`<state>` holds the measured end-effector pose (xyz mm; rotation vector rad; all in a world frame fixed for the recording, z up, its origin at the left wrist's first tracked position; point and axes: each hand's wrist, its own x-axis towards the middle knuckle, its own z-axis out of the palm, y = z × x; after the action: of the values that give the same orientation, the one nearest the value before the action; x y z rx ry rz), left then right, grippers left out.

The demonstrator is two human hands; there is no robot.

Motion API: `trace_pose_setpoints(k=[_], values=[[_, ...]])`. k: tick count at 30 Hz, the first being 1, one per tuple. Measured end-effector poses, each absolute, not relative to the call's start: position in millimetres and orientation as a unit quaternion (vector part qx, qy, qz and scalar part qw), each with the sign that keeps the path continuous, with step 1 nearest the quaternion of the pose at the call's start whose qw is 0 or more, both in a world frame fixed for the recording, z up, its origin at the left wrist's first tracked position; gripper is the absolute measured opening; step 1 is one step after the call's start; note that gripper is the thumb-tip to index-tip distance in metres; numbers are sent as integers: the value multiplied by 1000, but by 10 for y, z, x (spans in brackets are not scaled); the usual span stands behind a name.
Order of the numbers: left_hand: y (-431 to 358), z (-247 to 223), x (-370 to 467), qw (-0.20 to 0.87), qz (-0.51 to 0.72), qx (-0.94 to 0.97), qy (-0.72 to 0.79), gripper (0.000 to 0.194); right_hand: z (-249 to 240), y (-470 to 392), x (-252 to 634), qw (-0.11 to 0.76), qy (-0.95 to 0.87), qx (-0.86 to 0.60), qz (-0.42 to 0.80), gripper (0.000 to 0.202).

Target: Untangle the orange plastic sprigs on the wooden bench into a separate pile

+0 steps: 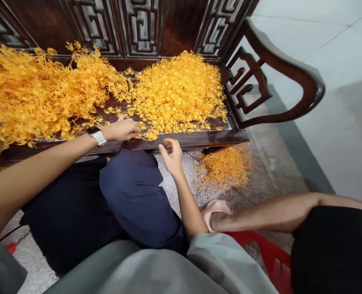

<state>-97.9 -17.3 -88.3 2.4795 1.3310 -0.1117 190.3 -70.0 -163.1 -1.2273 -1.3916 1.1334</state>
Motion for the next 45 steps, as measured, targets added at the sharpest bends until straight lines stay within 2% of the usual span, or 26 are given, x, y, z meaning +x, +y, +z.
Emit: trace_pose_setpoints(k=[2, 4, 7, 10, 12, 17, 20, 25, 29, 33, 37, 40, 43, 45], values=[[-185, -790, -988, 164, -1, 872, 461, 14, -1451, -479, 1687, 406, -752, -409, 321, 58], [-200, -647, -1005, 153, 47, 868, 470, 12, -1326, -275, 1501, 354, -835, -330, 263, 52], [-252, -401, -1022, 138, 134, 836, 514, 12, -1262, -103, 1237, 375, -783, -314, 385, 46], [-333, -195, -1010, 260, 232, 769, 536, 27, -1243, -68, 995, 440, -615, -354, 550, 53], [-378, -118, -1008, 326, 265, 734, 534, 39, -1213, -80, 856, 461, -524, -370, 613, 60], [-395, -180, -1206, 193, 263, 746, 581, 55, -1147, -201, 619, 436, -456, -385, 674, 70], [-382, -266, -1366, 156, 263, 750, 586, 52, -1121, -337, 585, 465, -527, -401, 587, 67], [-334, -223, -1314, 122, 280, 755, 580, 47, -894, -497, 656, 520, -703, -367, 316, 49], [-235, -90, -1388, 78, 269, 710, 646, 41, -608, -831, 853, 534, -735, -366, 202, 47], [-211, -102, -1810, 12, 326, 566, 757, 53, -373, -1360, 1255, 533, -743, -347, 208, 44], [-266, -290, -1953, 83, 331, 581, 739, 55, -281, -1151, 1520, 437, -774, -322, 325, 31], [-291, -383, -1848, 126, 314, 608, 719, 51, -397, -411, 1591, 401, -784, -331, 339, 48], [-288, -422, -1778, 146, 303, 621, 708, 49, -601, 228, 1626, 379, -810, -394, 214, 85], [-282, -435, -1774, 149, 303, 640, 690, 51, -761, 343, 1633, 350, -816, -440, 133, 93]])
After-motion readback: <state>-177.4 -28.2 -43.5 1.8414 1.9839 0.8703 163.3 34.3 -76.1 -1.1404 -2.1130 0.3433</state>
